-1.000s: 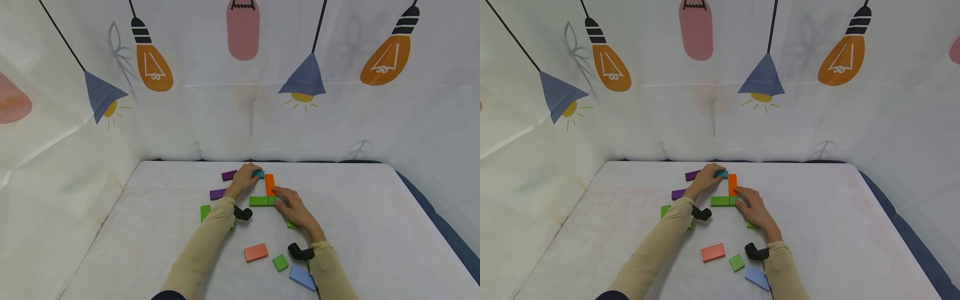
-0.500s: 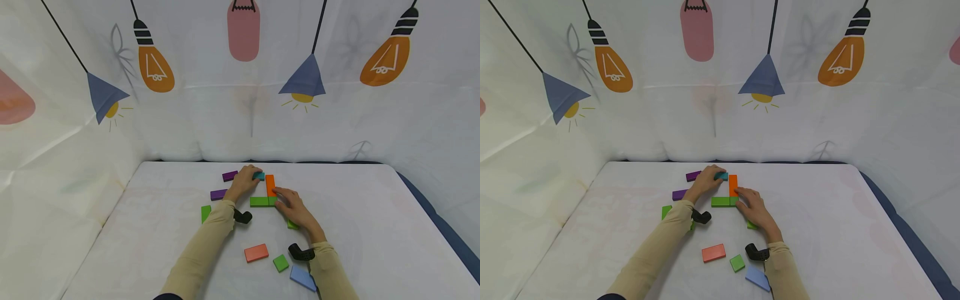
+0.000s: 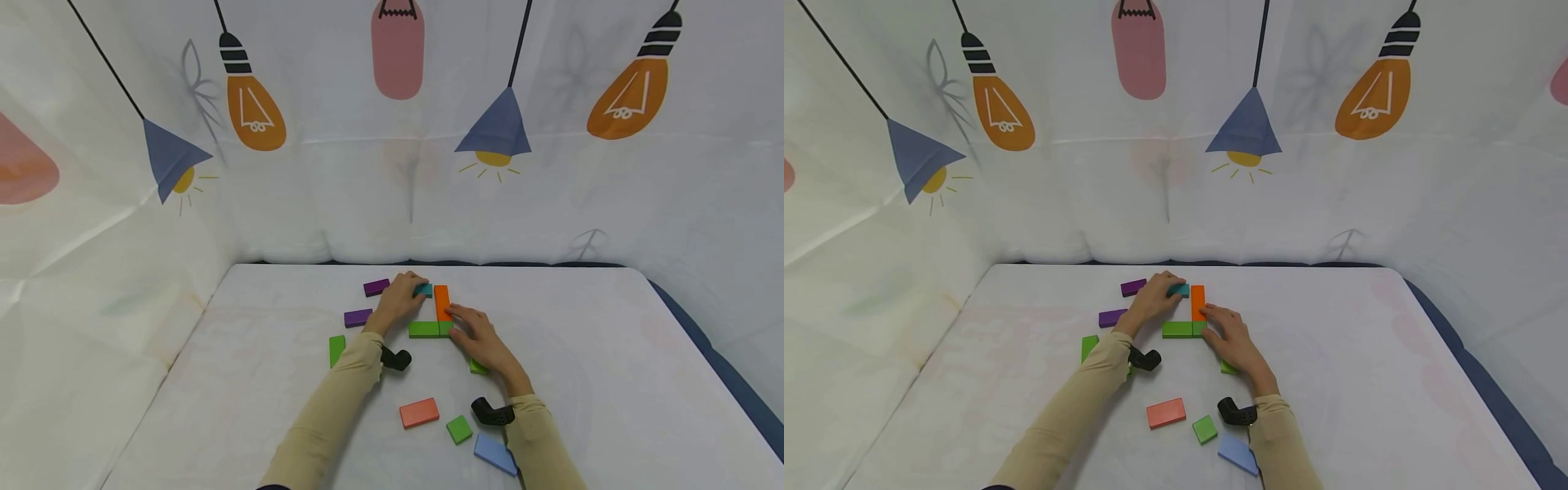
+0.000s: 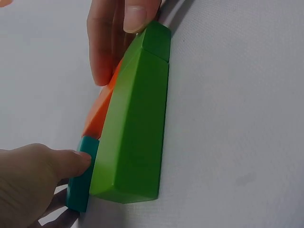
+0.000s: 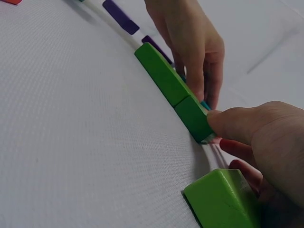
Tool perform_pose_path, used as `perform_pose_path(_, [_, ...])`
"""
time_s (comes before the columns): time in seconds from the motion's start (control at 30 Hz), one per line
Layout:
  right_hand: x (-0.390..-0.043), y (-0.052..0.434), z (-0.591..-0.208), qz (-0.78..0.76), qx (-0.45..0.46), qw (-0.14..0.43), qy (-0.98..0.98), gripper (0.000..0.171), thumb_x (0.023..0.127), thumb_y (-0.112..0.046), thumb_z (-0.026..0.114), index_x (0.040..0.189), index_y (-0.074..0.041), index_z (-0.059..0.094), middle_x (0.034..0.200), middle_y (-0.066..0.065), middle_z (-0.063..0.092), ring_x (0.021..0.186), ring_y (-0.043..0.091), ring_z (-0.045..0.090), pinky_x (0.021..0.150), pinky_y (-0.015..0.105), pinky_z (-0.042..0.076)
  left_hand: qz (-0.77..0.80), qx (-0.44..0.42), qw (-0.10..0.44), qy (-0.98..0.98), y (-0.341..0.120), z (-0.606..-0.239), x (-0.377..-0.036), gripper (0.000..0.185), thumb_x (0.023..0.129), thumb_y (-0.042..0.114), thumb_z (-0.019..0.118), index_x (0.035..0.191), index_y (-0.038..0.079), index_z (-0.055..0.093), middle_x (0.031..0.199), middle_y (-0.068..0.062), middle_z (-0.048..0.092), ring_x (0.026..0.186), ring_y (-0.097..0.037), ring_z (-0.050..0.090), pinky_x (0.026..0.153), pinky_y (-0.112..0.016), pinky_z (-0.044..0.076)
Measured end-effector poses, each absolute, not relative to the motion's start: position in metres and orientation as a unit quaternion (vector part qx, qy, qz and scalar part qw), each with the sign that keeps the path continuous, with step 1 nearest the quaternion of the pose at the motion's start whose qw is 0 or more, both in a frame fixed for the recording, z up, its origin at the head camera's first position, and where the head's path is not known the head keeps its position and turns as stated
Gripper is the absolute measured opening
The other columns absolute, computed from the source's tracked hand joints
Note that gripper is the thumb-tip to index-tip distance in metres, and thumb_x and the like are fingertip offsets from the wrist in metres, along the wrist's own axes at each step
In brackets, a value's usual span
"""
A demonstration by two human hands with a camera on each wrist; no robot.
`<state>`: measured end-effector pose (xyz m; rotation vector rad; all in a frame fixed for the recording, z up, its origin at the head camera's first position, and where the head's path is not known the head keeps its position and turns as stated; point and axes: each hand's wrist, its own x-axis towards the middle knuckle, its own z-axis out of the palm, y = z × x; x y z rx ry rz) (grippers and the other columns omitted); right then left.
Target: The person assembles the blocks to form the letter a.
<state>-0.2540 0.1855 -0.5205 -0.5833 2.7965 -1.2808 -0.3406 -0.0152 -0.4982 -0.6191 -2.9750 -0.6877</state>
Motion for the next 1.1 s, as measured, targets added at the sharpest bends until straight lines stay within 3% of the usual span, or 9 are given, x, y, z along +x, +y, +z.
perform_pose_path(1.1, [-0.2539,0.1845,-0.5182,-0.407,-0.187,0.008,0.894,0.043,0.089,-0.022,0.052,0.130,-0.017,0.044,0.140,0.004,0.035,0.128,0.029,0.024,0.100,0.057,0.021,-0.213,-0.197,0.016,-0.957,-0.0129,-0.4968,-0.3358,0.033,0.086,0.026,0.057,0.118,0.020,0.056,0.117,-0.001,0.054,0.105,-0.017,0.050,0.087,-0.033,0.046])
